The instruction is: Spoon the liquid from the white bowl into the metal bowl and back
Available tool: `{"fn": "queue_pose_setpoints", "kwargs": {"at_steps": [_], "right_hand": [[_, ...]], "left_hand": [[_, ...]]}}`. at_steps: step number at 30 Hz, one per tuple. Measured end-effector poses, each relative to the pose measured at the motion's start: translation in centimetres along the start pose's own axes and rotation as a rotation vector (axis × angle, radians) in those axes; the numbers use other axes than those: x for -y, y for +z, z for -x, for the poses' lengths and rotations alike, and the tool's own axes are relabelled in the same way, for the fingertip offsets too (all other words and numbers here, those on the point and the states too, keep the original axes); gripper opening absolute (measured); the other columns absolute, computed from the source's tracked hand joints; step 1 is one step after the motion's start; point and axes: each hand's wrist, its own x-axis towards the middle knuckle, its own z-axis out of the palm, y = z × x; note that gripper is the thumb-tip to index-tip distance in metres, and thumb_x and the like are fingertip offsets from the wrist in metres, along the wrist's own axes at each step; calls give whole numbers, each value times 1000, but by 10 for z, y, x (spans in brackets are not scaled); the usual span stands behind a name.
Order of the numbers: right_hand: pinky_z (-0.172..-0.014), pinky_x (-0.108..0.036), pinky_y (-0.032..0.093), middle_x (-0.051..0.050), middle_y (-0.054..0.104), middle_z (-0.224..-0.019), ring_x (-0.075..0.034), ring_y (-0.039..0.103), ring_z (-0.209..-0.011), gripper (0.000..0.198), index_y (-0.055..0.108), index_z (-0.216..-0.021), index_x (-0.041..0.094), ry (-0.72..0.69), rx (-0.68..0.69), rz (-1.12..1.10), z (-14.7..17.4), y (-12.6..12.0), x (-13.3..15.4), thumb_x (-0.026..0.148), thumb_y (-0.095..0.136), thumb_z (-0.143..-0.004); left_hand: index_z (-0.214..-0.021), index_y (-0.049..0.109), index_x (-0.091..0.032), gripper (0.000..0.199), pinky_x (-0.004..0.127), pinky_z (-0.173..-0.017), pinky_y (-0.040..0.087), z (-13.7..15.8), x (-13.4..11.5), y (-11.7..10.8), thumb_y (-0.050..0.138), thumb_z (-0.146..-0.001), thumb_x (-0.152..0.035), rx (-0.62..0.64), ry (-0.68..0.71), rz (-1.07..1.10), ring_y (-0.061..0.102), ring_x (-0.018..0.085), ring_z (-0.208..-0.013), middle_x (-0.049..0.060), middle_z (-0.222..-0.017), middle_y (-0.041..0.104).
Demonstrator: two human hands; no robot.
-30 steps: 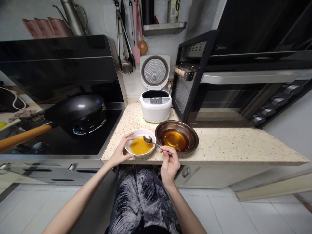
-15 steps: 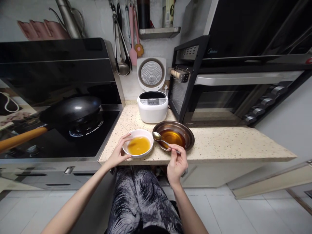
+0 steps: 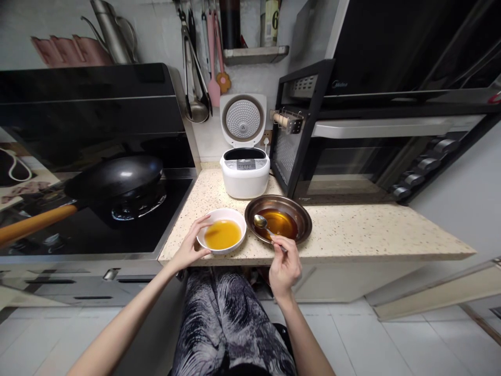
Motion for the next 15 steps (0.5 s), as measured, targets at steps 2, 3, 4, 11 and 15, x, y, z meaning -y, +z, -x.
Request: {"fn": "queue_pose_setpoints", "kwargs": {"at_steps": [2, 3, 4, 11, 15], "right_hand": [[-84, -39, 60, -5, 75, -92, -21, 73, -91, 11, 70, -98, 23, -71, 45, 38, 1, -2, -2, 24, 59, -102], [-83, -38, 60, -5, 76, -92, -21, 73, -91, 12, 70, -98, 23, -107, 65, 50, 1, -2, -2, 22, 58, -101], [-83, -38, 60, -5, 76, -92, -21, 73, -91, 13, 70, -99, 23, -140, 84, 58, 1, -3, -2, 19, 58, -101], [-77, -38, 62, -6, 78, -94, -21, 75, -89, 24, 72, -110, 24, -371, 217, 103, -2, -6, -7, 9, 59, -97], [-78, -41, 64, -8, 80, -99, -23, 77, -92, 32, 73, -117, 23, -493, 336, 140, -2, -11, -14, 6, 55, -96]], "left_hand": [[-142, 54, -25, 76, 65, -124, 32, 0, 0, 0, 72, -84, -71, 3, -2, -2, 37, 41, -154, 20, -162, 41], [-142, 54, -25, 76, 65, -124, 32, 0, 0, 0, 72, -84, -71, 2, -3, -1, 37, 41, -154, 20, -162, 41], [-142, 54, -25, 76, 65, -124, 32, 0, 0, 0, 72, -84, -71, 3, -4, 1, 37, 41, -154, 20, -162, 40], [-140, 54, -24, 73, 65, -124, 32, -1, -1, -1, 72, -86, -69, 7, 22, 2, 37, 41, -154, 20, -162, 40], [-141, 53, -24, 73, 65, -123, 33, -1, -1, 0, 72, -86, -68, -1, 29, 0, 37, 40, -154, 21, -161, 41]]}}
